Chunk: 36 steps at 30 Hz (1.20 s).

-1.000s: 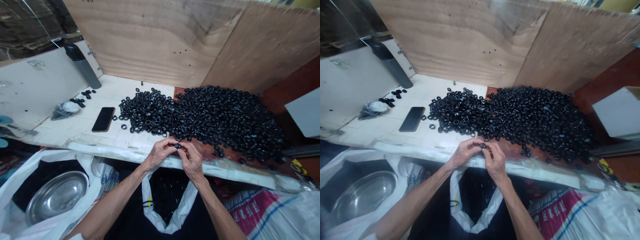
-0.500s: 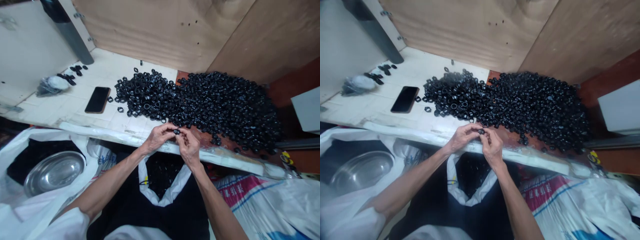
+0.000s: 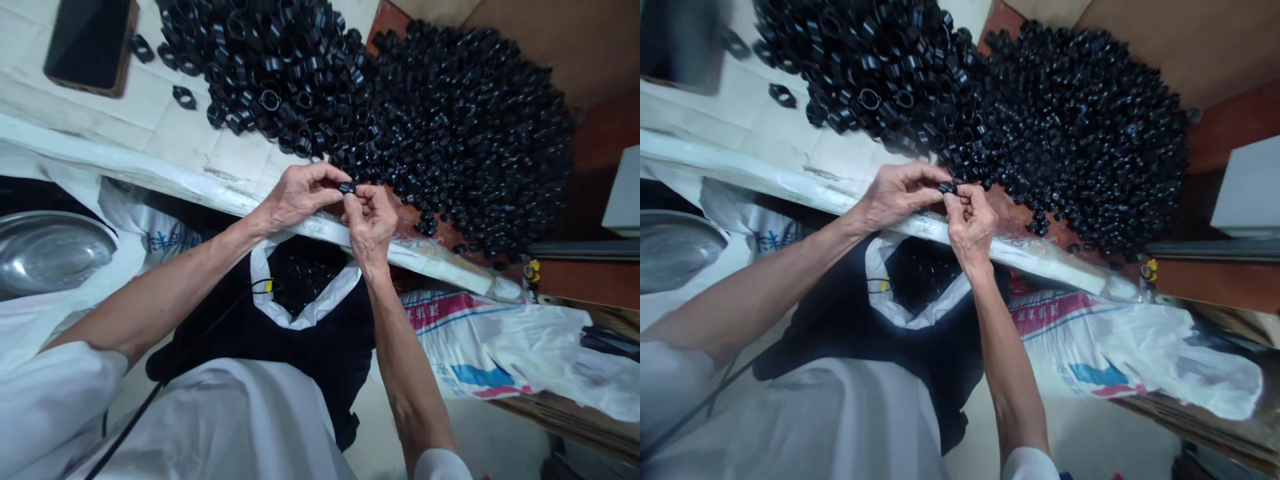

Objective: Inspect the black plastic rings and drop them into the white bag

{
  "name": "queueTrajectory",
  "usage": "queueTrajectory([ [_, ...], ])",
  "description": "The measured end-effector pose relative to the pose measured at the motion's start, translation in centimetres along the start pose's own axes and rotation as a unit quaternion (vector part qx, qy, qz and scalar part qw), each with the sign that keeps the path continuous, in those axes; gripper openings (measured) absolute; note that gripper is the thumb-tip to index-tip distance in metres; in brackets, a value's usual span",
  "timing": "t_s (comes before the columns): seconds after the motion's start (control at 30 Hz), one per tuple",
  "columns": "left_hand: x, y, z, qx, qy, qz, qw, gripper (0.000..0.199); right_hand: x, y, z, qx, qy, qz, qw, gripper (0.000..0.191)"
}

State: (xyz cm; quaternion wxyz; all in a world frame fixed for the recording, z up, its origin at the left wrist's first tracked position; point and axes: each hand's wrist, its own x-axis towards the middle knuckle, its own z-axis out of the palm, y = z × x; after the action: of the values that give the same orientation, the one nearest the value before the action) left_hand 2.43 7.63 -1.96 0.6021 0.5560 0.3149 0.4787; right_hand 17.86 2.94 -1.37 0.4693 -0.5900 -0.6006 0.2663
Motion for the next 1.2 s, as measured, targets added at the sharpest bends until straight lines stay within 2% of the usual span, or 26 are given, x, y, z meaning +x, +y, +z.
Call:
queueTrajectory([
  [0.17, 0.0, -0.3, -0.2, 0.007, -0.006, -0.005, 1.0, 0.03, 0.3, -0.5, -0.2, 0.04, -0.003, 0.02, 0.999, 0.018],
  [0.33, 0.0, -0.4, -0.3, 0.023, -0.014, -0.004, 1.0, 0.028, 0.6, -0.7, -0.1, 0.018, 0.022, 0.032, 0.999, 0.018],
  [0.4, 0.1, -0.5, -0.4, 0.019, -0.014, -0.006, 1.0, 0.028, 0.8, -0.8, -0.2, -0.012, 0.015, -0.009, 1.0, 0.013],
  [0.5, 0.2, -0.6, -0.6, 0.014, -0.022, -0.025, 0.999, 0.028, 1.2, -1.0, -0.6, -0.071, 0.005, -0.108, 0.992, 0.013],
  [0.57, 0.2, -0.5, -0.7, 0.012, -0.024, -0.035, 0.999, 0.029, 1.3, -1.1, -0.8, -0.088, 0.006, -0.132, 0.987, 0.013],
  [0.63, 0.2, -0.2, -0.6, 0.019, -0.021, -0.025, 0.999, 0.028, 1.3, -1.1, -0.7, -0.108, 0.016, -0.106, 0.988, 0.015],
  [0.8, 0.1, 0.6, -0.2, 0.043, -0.026, 0.0, 0.999, 0.024, 1.0, -1.1, -0.3, -0.165, 0.022, -0.014, 0.986, 0.042],
  [0.97, 0.0, 0.9, -0.2, 0.014, -0.016, -0.028, 0.999, 0.025, 0.5, -1.8, -0.7, -0.106, 0.014, -0.008, 0.994, 0.027],
  [1.07, 0.0, 1.3, -0.2, 0.022, -0.001, -0.035, 0.999, 0.025, 0.3, -2.2, -0.9, -0.123, -0.009, -0.011, 0.992, 0.035],
  [1.2, 0.0, 2.0, 0.0, 0.039, 0.002, -0.035, 0.999, 0.023, 0.2, -2.3, -1.0, -0.071, -0.01, 0.011, 0.997, 0.029],
])
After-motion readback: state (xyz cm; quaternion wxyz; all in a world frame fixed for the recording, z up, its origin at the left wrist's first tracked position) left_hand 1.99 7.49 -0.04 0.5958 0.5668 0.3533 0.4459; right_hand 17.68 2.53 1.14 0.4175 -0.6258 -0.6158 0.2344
